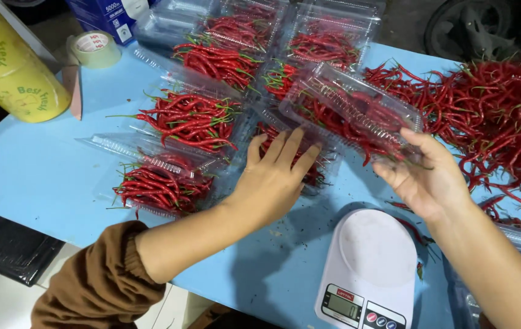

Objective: The person sorts red chili peppers by hand, places them onto a digital scale to check their weight, and then transfers them into plastic containers.

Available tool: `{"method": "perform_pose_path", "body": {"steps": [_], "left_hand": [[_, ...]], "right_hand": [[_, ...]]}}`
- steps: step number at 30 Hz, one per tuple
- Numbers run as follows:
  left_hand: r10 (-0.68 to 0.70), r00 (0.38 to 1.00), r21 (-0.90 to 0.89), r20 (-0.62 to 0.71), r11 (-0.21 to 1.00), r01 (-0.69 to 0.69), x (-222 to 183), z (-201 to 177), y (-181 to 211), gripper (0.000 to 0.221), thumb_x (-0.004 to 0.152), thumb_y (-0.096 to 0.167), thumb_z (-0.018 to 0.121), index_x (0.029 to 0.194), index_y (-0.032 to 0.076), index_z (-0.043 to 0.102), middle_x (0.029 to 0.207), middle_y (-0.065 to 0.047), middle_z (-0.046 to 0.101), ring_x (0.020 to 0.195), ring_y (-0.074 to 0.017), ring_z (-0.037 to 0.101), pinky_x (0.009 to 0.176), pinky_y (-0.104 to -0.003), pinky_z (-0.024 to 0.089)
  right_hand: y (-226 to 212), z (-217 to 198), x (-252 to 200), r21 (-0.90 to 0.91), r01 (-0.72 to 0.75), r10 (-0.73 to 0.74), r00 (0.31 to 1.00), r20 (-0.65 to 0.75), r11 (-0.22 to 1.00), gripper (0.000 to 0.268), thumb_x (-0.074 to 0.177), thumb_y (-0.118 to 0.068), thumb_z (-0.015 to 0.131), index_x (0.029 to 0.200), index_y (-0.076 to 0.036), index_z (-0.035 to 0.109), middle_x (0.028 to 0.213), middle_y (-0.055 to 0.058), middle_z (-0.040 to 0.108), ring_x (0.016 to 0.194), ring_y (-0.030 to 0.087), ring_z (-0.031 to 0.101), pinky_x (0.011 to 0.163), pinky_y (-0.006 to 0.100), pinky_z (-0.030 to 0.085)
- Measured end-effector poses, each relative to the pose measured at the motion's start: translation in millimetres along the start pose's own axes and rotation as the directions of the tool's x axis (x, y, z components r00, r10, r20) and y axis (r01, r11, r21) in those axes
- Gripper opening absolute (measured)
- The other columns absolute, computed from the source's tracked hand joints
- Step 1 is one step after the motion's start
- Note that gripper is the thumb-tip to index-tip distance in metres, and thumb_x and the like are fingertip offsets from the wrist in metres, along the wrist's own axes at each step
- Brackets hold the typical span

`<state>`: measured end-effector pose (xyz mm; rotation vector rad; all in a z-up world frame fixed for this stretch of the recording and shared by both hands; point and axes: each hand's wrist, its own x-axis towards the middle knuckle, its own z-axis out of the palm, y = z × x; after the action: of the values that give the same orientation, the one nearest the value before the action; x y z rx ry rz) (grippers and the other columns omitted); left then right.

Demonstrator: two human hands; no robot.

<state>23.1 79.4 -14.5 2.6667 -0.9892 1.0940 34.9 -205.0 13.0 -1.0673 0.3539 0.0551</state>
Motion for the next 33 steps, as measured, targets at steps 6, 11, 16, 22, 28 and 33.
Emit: {"method": "perform_pose_path", "body": {"steps": [6, 11, 16, 22, 28, 33], "left_hand": [[-0.014, 0.983, 0.177, -0.182, 0.983, 0.047, 15, 6, -8, 0.032, 0.091, 0.012, 0.059, 0.12, 0.008, 0.069, 0.132, -0.015, 0.066, 0.122, -0.0297, 0.059, 0.095, -0.043, 0.043], [-0.255, 0.954, 0.348, -0.156, 0.89, 0.295, 33, 29, -19, 0.032, 0.1, 0.019, 0.051, 0.129, 0.015, 0.063, 0.132, -0.011, 0.059, 0.13, -0.034, 0.053, 0.101, -0.049, 0.043], [-0.444, 0.878, 0.399, -0.181, 0.783, 0.478, 42, 47, -29, 0.023, 0.101, 0.028, 0.053, 0.12, 0.019, 0.063, 0.126, -0.006, 0.056, 0.122, -0.0292, 0.057, 0.093, -0.042, 0.047], [-0.424, 0.904, 0.397, -0.057, 0.821, 0.41, 27, 33, -24, 0.016, 0.098, 0.024, 0.058, 0.112, 0.02, 0.063, 0.144, -0.013, 0.055, 0.13, -0.0356, 0.052, 0.098, -0.046, 0.045], [-0.187, 0.982, 0.209, 0.031, 0.962, 0.177, -8, 7, -2, 0.052, 0.078, 0.049, 0.075, 0.112, 0.01, 0.068, 0.126, -0.015, 0.065, 0.122, -0.0321, 0.057, 0.106, -0.057, 0.04], [-0.088, 0.991, 0.126, 0.105, 0.989, 0.074, -25, 14, 6, 0.077, 0.078, 0.054, 0.077, 0.14, 0.012, 0.059, 0.137, -0.015, 0.061, 0.132, -0.0327, 0.052, 0.111, -0.055, 0.038]], "right_hand": [[1, 3, -4, -0.026, -0.005, 0.005, 1.0, 0.009, 1.0, 0.029, 0.088, -0.028, 0.07, 0.115, -0.016, 0.068, 0.101, 0.002, 0.072, 0.087, 0.023, 0.069, 0.075, 0.035, 0.063], [-2, 0, -5, -0.021, 0.027, -0.027, 1.0, 0.005, 0.999, 0.034, 0.088, -0.029, 0.069, 0.118, -0.014, 0.068, 0.103, 0.005, 0.075, 0.086, 0.022, 0.071, 0.071, 0.033, 0.064], [-1, -4, -4, -0.018, 0.022, -0.023, 1.0, -0.019, 1.0, 0.033, 0.089, -0.028, 0.068, 0.119, -0.014, 0.067, 0.105, 0.005, 0.075, 0.088, 0.025, 0.071, 0.072, 0.033, 0.064], [4, -6, -5, -0.012, -0.001, 0.002, 0.999, 0.047, 1.0, 0.04, 0.089, -0.029, 0.068, 0.126, -0.014, 0.067, 0.109, 0.006, 0.075, 0.091, 0.025, 0.073, 0.075, 0.035, 0.064], [8, 20, -10, -0.028, -0.044, 0.044, 0.999, 0.016, 0.999, 0.043, 0.087, -0.031, 0.067, 0.126, -0.015, 0.065, 0.116, 0.008, 0.072, 0.105, 0.031, 0.071, 0.087, 0.041, 0.062], [20, 40, -8, -0.009, -0.073, 0.074, 0.992, 0.099, 0.997, 0.037, 0.09, -0.029, 0.064, 0.121, -0.008, 0.064, 0.111, 0.014, 0.073, 0.099, 0.03, 0.071, 0.094, 0.047, 0.06]]}}
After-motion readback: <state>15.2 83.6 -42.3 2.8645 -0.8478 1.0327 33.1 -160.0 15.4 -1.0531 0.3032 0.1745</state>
